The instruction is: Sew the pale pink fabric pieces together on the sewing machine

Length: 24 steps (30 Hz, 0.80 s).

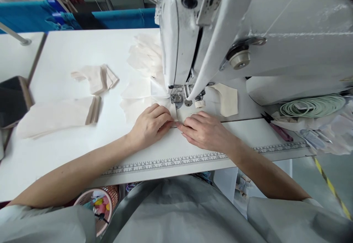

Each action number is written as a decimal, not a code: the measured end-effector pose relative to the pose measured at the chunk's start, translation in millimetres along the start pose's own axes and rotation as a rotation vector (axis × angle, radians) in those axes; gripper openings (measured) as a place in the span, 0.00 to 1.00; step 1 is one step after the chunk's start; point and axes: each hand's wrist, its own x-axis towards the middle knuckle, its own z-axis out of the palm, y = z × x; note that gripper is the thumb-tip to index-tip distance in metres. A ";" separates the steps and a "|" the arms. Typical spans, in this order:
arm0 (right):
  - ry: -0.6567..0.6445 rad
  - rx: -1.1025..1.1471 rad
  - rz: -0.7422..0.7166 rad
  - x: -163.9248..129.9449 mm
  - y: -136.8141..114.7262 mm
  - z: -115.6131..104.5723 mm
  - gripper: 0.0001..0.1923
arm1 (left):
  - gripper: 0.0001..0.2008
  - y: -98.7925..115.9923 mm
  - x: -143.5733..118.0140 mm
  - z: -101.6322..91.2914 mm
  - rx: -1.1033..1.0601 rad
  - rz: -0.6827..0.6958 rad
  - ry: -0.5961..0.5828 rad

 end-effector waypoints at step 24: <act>-0.025 0.106 0.005 -1.5 3.2 1.0 0.12 | 0.06 4.0 -5.5 -2.2 0.287 0.195 -0.006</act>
